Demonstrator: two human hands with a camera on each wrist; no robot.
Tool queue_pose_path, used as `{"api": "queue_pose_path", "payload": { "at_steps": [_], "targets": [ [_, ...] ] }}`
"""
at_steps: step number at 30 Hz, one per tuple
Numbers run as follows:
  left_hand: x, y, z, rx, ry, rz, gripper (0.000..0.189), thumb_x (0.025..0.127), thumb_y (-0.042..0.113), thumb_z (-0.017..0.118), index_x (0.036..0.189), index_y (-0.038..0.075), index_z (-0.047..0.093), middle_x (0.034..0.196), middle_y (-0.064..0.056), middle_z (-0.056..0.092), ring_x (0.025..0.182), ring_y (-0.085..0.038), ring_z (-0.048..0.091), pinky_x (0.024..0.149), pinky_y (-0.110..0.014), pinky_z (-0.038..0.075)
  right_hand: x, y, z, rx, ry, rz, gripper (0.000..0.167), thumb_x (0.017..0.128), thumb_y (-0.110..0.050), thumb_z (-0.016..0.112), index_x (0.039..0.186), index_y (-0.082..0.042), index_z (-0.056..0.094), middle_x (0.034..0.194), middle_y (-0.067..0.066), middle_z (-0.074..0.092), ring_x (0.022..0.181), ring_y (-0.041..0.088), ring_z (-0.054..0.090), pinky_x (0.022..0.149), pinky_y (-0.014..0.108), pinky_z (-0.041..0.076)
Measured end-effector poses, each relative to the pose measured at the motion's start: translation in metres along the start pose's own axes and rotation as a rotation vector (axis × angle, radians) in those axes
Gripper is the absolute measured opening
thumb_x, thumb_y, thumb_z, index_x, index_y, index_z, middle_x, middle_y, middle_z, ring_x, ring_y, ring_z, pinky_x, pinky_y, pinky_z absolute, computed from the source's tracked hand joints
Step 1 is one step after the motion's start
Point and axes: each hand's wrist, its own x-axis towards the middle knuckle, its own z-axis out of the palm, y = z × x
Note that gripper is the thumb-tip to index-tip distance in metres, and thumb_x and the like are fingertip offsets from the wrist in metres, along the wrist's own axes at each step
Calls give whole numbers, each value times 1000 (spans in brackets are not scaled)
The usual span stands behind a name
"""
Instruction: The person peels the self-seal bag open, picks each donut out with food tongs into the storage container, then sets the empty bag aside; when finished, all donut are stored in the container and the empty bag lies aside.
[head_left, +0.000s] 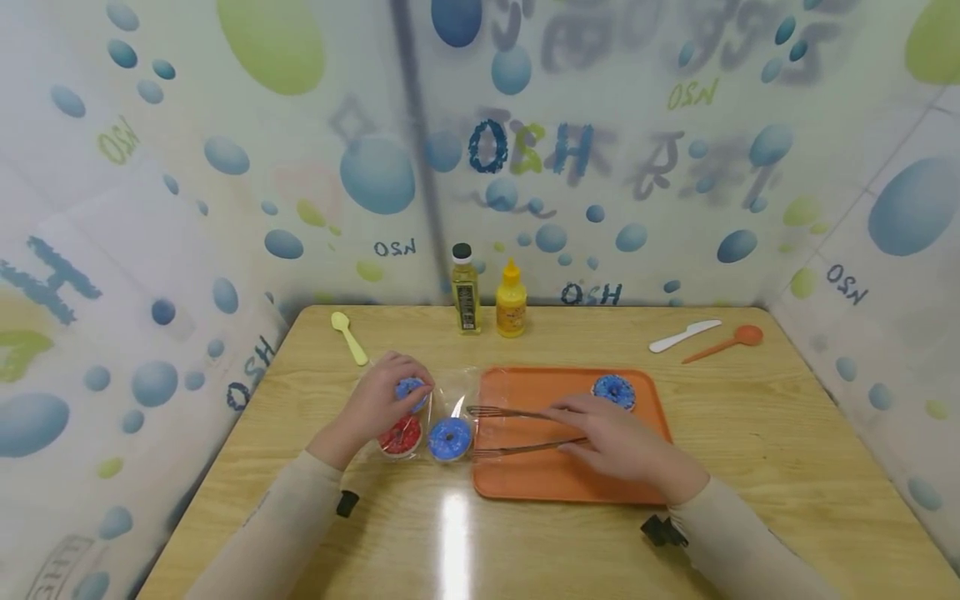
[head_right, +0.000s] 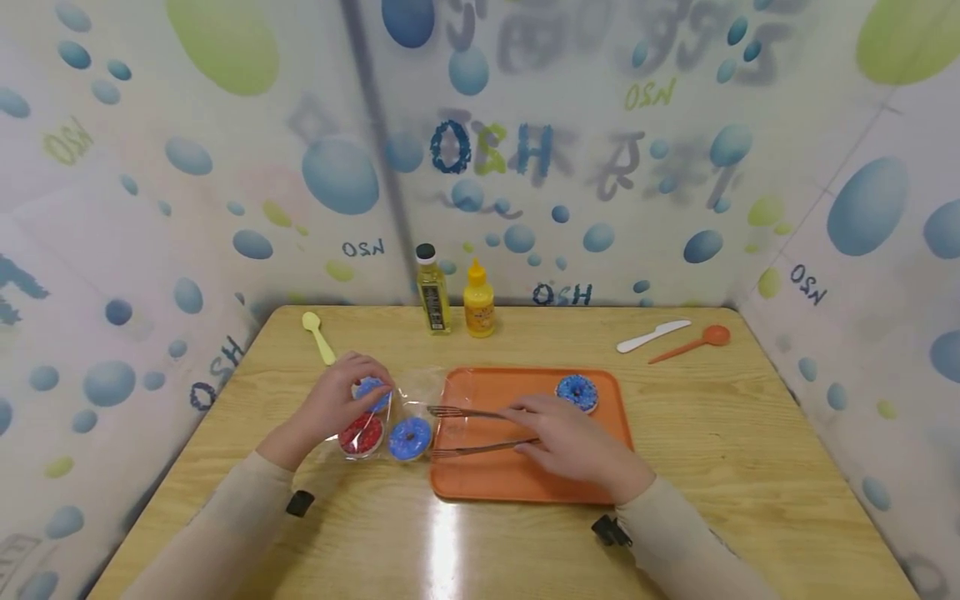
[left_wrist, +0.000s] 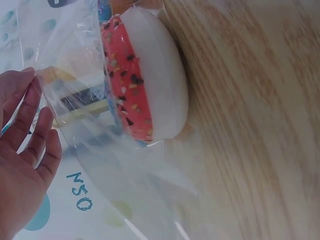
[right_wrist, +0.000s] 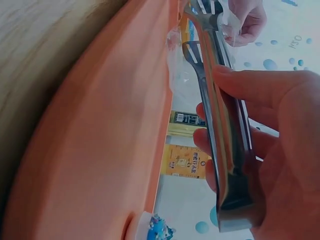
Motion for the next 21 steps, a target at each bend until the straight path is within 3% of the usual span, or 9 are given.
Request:
{"api": "queue_pose_path", "payload": {
  "at_steps": [7,13,21],
  "targets": [
    [1,2,2,1,25,27,1,93,14,77,92,15,75,100,1,75,102,-22,61,90,-46,52,9,-4,1,53,-24,-21,52,97,-30,73,147,-20,59,135,-1,63,122,19,62,100,44,55],
    [1,3,2,12,28,25,8,91,12,79,92,19,75,99,4,74,101,-20,61,89,-44,53,21,-9,5,94,-66,-16,53,98,-31,72,148,-22,57,135,1,63,121,19,62,100,44,55],
    [0,1,2,-4,1,-4,7,96,21,74,93,15,76,100,3,74,101,-19,59,89,-43,52,27,-11,10,67,-86,-39,55,98,-32,72,149,-21,57,138,2,62,123,20,61,104,44,54]
  ]
}}
